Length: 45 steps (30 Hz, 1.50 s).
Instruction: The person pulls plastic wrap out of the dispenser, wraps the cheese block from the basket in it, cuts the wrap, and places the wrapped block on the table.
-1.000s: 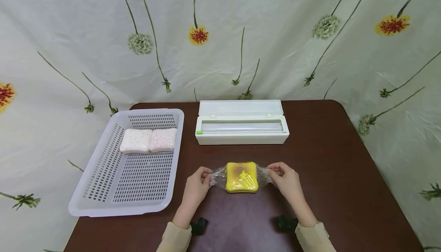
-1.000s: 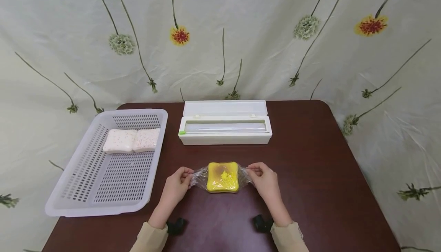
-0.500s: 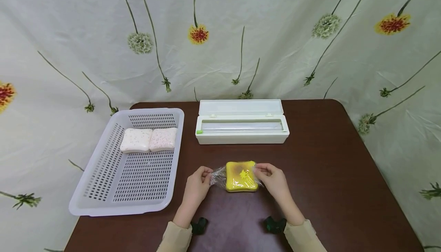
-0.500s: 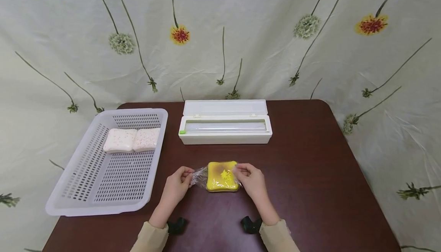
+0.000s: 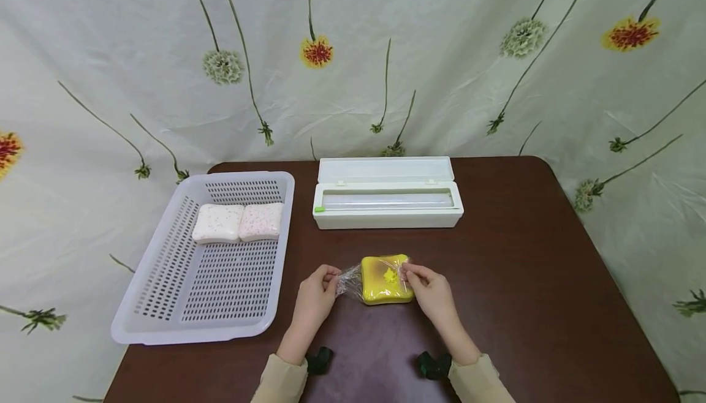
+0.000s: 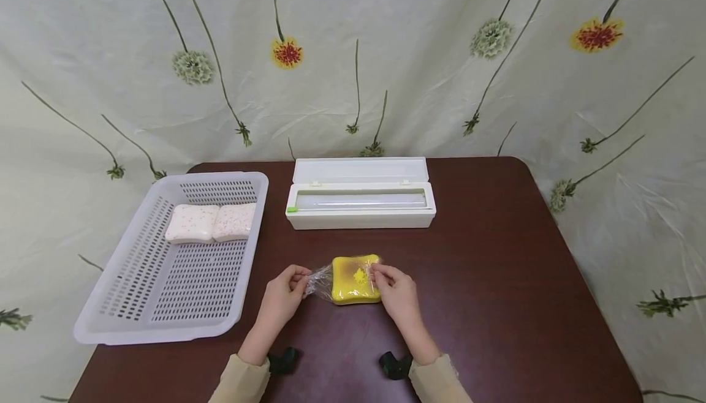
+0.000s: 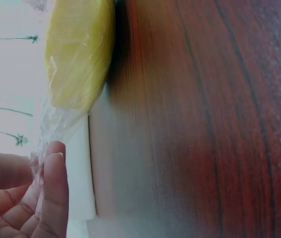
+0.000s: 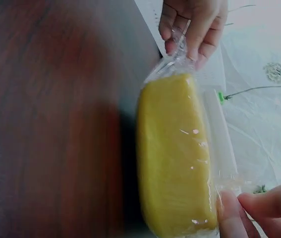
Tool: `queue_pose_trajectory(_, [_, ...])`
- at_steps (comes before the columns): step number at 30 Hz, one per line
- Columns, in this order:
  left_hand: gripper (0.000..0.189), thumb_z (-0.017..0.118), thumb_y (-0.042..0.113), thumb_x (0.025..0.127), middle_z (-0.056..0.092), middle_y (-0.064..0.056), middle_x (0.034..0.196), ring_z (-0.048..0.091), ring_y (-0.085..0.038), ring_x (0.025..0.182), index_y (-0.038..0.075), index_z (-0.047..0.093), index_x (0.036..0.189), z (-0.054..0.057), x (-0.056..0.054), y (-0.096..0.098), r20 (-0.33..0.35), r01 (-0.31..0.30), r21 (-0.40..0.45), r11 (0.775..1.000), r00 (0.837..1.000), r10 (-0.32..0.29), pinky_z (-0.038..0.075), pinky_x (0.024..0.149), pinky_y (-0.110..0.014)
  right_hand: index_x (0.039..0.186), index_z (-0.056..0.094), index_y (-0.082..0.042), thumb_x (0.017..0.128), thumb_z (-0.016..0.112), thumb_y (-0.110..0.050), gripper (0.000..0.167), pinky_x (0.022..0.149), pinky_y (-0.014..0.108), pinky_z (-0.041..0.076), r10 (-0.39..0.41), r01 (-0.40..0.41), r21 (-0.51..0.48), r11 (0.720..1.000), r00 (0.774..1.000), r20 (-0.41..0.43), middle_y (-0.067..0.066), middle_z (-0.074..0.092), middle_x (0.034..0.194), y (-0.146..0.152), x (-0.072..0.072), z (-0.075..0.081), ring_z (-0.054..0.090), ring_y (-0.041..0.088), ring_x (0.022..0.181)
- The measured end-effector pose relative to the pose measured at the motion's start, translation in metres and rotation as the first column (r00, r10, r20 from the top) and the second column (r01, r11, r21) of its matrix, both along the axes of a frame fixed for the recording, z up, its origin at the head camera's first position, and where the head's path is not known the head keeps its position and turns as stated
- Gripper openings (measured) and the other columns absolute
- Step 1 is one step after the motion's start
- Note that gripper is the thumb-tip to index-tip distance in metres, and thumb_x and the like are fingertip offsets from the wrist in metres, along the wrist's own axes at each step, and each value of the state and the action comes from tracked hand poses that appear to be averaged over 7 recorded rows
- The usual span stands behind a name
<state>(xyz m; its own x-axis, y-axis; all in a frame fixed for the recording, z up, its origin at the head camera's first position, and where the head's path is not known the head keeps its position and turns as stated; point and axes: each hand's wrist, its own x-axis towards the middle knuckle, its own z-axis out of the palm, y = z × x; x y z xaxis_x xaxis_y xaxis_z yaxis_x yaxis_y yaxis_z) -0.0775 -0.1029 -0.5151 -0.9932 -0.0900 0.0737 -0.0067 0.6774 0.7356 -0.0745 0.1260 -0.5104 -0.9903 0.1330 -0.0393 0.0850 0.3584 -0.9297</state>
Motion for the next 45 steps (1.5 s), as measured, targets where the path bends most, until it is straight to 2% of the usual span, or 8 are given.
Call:
queue_pose_trajectory(7, [0.006, 0.066, 0.008, 0.093, 0.069, -0.007, 0.085, 0.06, -0.012, 0.069, 0.007, 0.069, 0.098, 0.004, 0.0, 0.001, 0.009, 0.002, 0.013, 1.0, 1.0, -0.002, 0.048, 0.056, -0.024, 0.104, 0.077, -0.005, 0.083, 0.076, -0.001, 0.022, 0.071, 0.02, 0.056, 0.046, -0.02, 0.166, 0.986, 0.988, -0.15, 0.009, 0.071, 0.106, -0.008, 0.007, -0.006, 0.07, 0.022, 0.089])
queue_pose_trajectory(12, [0.006, 0.066, 0.009, 0.093, 0.07, -0.007, 0.085, 0.061, -0.012, 0.071, 0.007, 0.069, 0.098, 0.007, 0.001, 0.003, 0.001, 0.009, 0.037, 0.999, 1.0, -0.009, 0.049, 0.058, -0.022, 0.101, 0.078, -0.003, 0.081, 0.078, -0.002, 0.021, 0.071, 0.026, 0.057, 0.104, -0.016, 0.311, 0.95, 0.958, -0.268, 0.007, 0.068, 0.105, -0.015, 0.012, -0.01, 0.068, 0.022, 0.092])
queue_pose_trajectory(17, [0.008, 0.067, 0.011, 0.093, 0.071, -0.009, 0.087, 0.063, -0.014, 0.072, 0.006, 0.07, 0.098, 0.01, -0.001, 0.009, 0.009, 0.004, 0.132, 0.991, 1.0, -0.005, 0.051, 0.058, -0.021, 0.096, 0.078, 0.0, 0.079, 0.078, 0.002, 0.018, 0.075, 0.032, 0.058, 0.122, 0.014, 0.357, 0.934, 0.927, -0.355, 0.009, 0.068, 0.103, -0.02, 0.014, -0.012, 0.068, 0.023, 0.093])
queue_pose_trajectory(23, [0.009, 0.068, 0.015, 0.092, 0.073, -0.008, 0.09, 0.068, -0.015, 0.078, 0.008, 0.071, 0.098, 0.012, -0.002, 0.025, 0.032, -0.018, 0.222, 0.975, 0.999, 0.012, 0.054, 0.062, -0.022, 0.095, 0.078, 0.0, 0.08, 0.075, 0.004, 0.017, 0.074, 0.033, 0.058, 0.13, 0.029, 0.392, 0.92, 0.919, -0.372, 0.01, 0.068, 0.103, -0.023, 0.015, -0.014, 0.068, 0.022, 0.092])
queue_pose_trajectory(30, [0.007, 0.07, 0.011, 0.091, 0.073, -0.01, 0.084, 0.071, -0.016, 0.074, 0.005, 0.069, 0.093, 0.01, -0.003, 0.04, -0.001, -0.033, 0.322, 0.946, 0.999, 0.035, 0.056, 0.062, -0.021, 0.098, 0.077, 0.001, 0.081, 0.074, 0.004, 0.018, 0.074, 0.032, 0.057, 0.134, 0.026, 0.415, 0.91, 0.926, -0.353, 0.009, 0.067, 0.105, -0.023, 0.015, -0.014, 0.067, 0.022, 0.093])
queue_pose_trajectory(35, [0.007, 0.07, 0.013, 0.091, 0.074, -0.008, 0.085, 0.07, -0.016, 0.076, 0.006, 0.071, 0.093, 0.01, -0.001, 0.047, -0.009, -0.009, 0.281, 0.96, 1.0, 0.012, 0.055, 0.063, -0.02, 0.097, 0.077, 0.002, 0.08, 0.073, 0.005, 0.018, 0.076, 0.034, 0.057, 0.14, 0.022, 0.417, 0.909, 0.925, -0.354, 0.01, 0.068, 0.105, -0.024, 0.016, -0.013, 0.066, 0.023, 0.095])
queue_pose_trajectory(40, [0.012, 0.068, 0.01, 0.092, 0.074, -0.01, 0.093, 0.072, -0.021, 0.083, 0.004, 0.075, 0.099, 0.008, 0.002, 0.051, -0.056, 0.069, 0.216, 0.974, 0.997, -0.058, 0.058, 0.07, -0.024, 0.098, 0.077, 0.002, 0.079, 0.068, 0.012, 0.023, 0.079, 0.037, 0.057, 0.156, 0.018, 0.442, 0.897, 0.922, -0.354, 0.011, 0.067, 0.105, -0.024, 0.016, -0.014, 0.065, 0.026, 0.098])
queue_pose_trajectory(45, [0.022, 0.071, 0.003, 0.088, 0.065, -0.008, 0.096, 0.064, -0.015, 0.08, 0.005, 0.076, 0.109, 0.003, 0.006, 0.055, -0.129, 0.16, 0.037, 0.986, 0.98, -0.154, 0.054, 0.069, -0.023, 0.098, 0.077, 0.003, 0.079, 0.066, 0.015, 0.026, 0.078, 0.037, 0.057, 0.174, 0.015, 0.466, 0.885, 0.916, -0.361, 0.012, 0.067, 0.105, -0.024, 0.016, -0.014, 0.065, 0.027, 0.097])
